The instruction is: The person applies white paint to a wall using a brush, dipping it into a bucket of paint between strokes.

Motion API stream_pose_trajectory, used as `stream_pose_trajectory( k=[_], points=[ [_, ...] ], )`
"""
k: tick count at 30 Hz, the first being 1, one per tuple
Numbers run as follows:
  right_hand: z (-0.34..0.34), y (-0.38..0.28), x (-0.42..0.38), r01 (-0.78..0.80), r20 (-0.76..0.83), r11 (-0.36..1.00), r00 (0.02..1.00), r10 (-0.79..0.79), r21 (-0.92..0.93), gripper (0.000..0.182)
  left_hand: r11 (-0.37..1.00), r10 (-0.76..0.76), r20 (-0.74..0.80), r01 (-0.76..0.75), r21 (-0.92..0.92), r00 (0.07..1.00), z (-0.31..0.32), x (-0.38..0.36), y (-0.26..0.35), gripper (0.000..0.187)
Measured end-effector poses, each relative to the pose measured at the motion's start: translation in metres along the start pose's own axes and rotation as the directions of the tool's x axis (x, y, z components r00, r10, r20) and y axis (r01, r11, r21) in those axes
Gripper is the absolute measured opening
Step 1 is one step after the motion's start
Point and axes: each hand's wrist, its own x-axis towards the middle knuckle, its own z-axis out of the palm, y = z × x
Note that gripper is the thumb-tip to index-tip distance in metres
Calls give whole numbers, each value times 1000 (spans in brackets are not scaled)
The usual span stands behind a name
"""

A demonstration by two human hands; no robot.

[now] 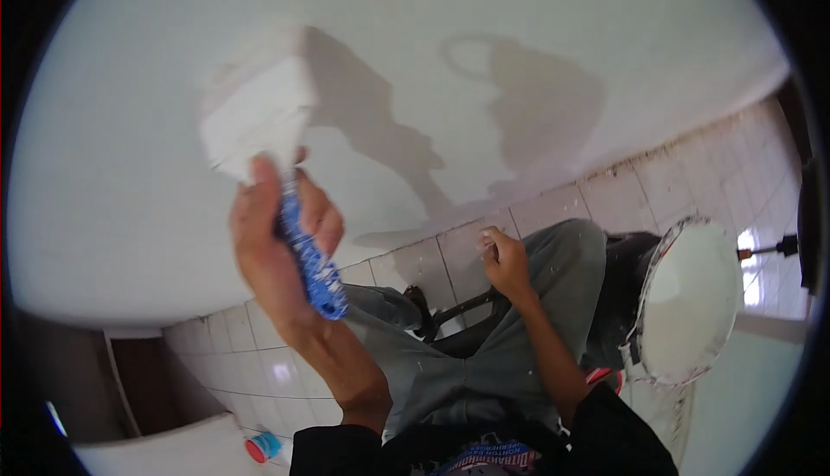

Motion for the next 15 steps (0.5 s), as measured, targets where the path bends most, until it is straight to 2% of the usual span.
stream_pose_trajectory(
  k=[1,3,5,6,7,8,9,11,15],
  points=[
    [-4,-6,1,-17,8,1000,1000,17,19,24,999,42,-4,-42,20,999,2,0,0,36],
    [-9,-20,7,-48,4,998,999,47,48,22,999,-4,-22,5,49,1000,-8,3,-26,40],
    [-12,-26,10,-87,-20,994,996,88,66,19,993,-101,-50,103,51,994,-24,7,-70,42],
    [-14,-29,10,-104,-10,992,994,105,77,19,995,-90,-71,93,33,993,-38,9,-100,42],
    [-17,-33,12,-120,-2,989,993,121,88,18,983,-179,-76,176,-41,981,-49,4,-127,42],
    [-19,-33,14,-135,5,986,991,135,97,17,969,-241,-107,246,30,965,-56,-5,-155,43],
    [-19,-30,15,-134,-9,984,991,135,116,18,949,-317,-86,316,-19,945,-71,-12,-188,42],
    [-17,-25,16,-127,-21,981,991,131,150,19,889,-454,-156,457,-13,877,-94,-26,-251,42],
    [-26,-32,23,-150,-67,981,985,159,122,18,702,-711,-106,692,-168,696,-155,-42,-376,38]
  ],
)
